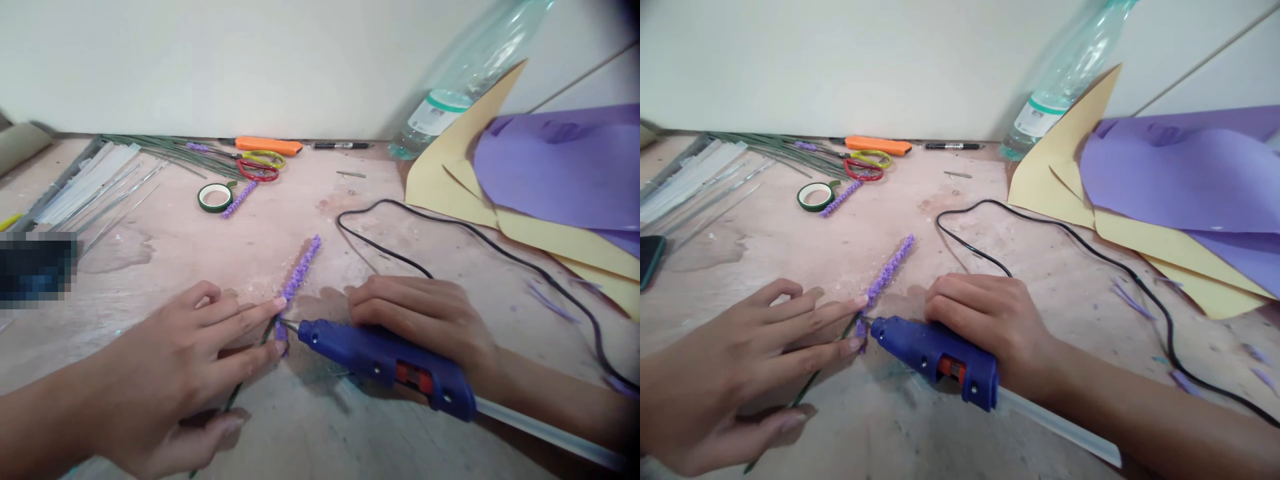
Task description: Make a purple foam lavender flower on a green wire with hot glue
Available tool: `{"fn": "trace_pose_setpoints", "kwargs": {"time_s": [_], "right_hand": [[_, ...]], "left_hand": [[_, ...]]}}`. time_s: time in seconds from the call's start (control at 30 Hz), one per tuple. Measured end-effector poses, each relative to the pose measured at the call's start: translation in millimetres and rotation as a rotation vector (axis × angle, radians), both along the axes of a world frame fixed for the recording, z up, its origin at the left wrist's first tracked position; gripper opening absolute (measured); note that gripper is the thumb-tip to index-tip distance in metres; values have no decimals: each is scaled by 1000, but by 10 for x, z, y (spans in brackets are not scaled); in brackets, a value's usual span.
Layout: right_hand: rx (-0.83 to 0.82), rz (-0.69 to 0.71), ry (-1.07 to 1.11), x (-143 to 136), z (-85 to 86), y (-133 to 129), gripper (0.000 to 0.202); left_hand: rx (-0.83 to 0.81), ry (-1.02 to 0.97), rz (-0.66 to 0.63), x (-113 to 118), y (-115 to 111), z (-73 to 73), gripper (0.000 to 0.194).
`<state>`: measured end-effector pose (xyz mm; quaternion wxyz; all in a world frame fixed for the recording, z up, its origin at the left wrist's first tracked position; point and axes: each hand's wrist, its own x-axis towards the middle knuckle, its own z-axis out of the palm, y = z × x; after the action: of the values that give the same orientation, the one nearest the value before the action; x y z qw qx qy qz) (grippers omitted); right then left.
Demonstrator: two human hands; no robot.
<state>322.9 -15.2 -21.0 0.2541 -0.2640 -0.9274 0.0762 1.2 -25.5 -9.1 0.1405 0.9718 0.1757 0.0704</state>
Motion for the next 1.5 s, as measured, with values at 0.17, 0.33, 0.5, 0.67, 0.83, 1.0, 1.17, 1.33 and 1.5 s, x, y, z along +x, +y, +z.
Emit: {"fn": "trace_pose_setpoints", "kwargs": {"time_s": [0.17, 0.33, 0.5, 0.67, 0.83, 1.0, 1.17, 1.33, 1.5], "right_hand": [[-23, 0, -34, 3, 11, -19, 5], [-96, -30, -34, 9, 4, -40, 11], [-99, -17, -31, -1, -17, -31, 11], [-73, -8, -91, -13, 15, -20, 8], [-28, 12, -121, -27, 35, -7, 7], [-19, 9, -125, -29, 38, -6, 6], [-10, 16, -133, -26, 46, -12, 8], [36, 13, -138, -20, 33, -32, 8], [73, 0, -142, -9, -2, -45, 12]], "left_hand": [[-5, -15, 55, 7, -34, -4, 51], [6, -12, 17, 10, -14, 8, 54], [7, -17, 18, -5, -4, 7, 57], [-5, -26, 4, -3, -18, 16, 57], [19, -49, 50, 11, -33, 9, 47], [49, -93, 36, 15, 2, -12, 35], [76, -103, 32, 19, 11, -17, 33], [79, -64, 46, 38, -19, -5, 39], [81, -49, 23, 47, 13, -6, 37]]}}
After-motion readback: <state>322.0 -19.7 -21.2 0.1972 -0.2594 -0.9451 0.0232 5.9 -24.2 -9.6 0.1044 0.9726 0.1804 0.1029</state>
